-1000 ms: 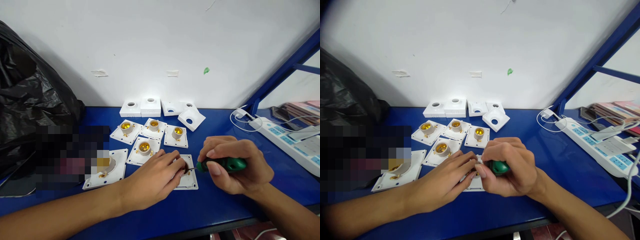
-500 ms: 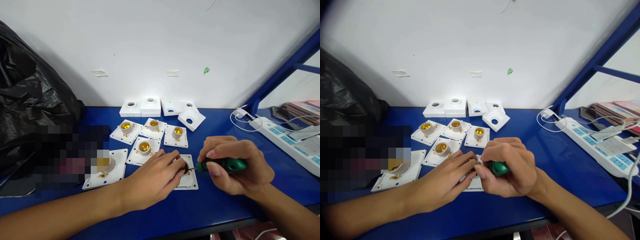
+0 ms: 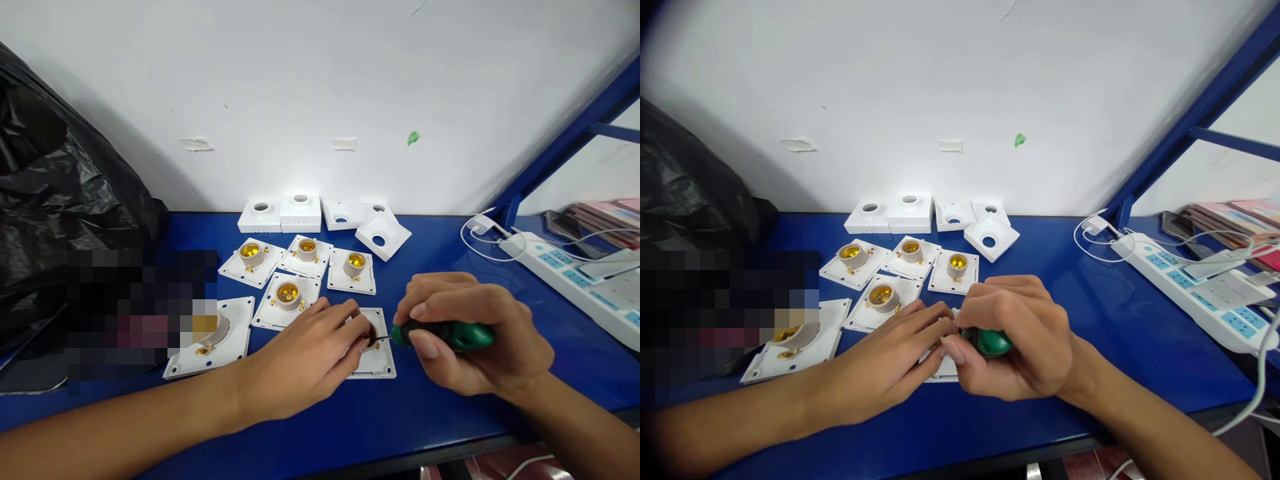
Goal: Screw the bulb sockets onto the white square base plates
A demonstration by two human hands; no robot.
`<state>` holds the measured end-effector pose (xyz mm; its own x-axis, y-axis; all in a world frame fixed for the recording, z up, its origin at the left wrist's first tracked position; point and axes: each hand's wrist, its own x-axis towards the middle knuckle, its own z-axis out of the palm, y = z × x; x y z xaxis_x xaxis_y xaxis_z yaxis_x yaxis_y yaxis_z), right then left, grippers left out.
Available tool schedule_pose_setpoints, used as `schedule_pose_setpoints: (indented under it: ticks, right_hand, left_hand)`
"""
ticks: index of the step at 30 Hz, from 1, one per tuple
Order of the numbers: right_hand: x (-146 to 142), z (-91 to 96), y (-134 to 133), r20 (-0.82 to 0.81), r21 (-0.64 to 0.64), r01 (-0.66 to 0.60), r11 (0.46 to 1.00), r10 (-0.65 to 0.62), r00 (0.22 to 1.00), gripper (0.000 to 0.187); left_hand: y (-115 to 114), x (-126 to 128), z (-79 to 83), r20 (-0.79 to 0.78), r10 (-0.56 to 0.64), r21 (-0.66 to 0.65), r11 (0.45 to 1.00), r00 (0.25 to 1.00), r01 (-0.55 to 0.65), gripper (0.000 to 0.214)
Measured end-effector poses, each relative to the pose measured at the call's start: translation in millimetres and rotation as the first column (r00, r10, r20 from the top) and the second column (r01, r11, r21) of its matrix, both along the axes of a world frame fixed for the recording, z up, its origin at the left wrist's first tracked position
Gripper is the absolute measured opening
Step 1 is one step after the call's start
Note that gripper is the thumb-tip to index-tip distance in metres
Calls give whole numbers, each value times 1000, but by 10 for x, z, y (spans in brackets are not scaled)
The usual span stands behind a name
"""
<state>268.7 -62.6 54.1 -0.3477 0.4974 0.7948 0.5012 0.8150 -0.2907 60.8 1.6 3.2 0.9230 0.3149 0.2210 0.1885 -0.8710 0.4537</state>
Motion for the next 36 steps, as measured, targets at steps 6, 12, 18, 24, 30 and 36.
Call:
schedule_pose_setpoints:
  ticks: [6,12,18,24,30,36]
  right_hand:
    - [-18,18,0,12,29,23,999,-24,1000,13]
    - [-52,52,-18,74,18,27,999,-28,997,13]
    - [-49,64,-43,123,48,100,994,-105,987,12]
    - [-43,62,-33,90,54,39,998,-44,995,14]
    - [-35,56,-20,102,22,8,1000,-10,995,15]
    - [-30,87,-62,153,12,78,997,-79,985,12]
  left_hand:
    - [-9,-4,-4,16,7,23,1000,1000,-7,25]
    - [-11,-7,0,32,10,65,998,999,-12,29]
    - [-11,-5,10,11,21,33,999,1000,-21,27]
    - [-17,1,8,11,28,21,999,1000,-28,27]
    - [-22,0,27,12,27,36,999,1000,-27,30]
    - [0,-3,13,21,20,29,999,1000,-20,29]
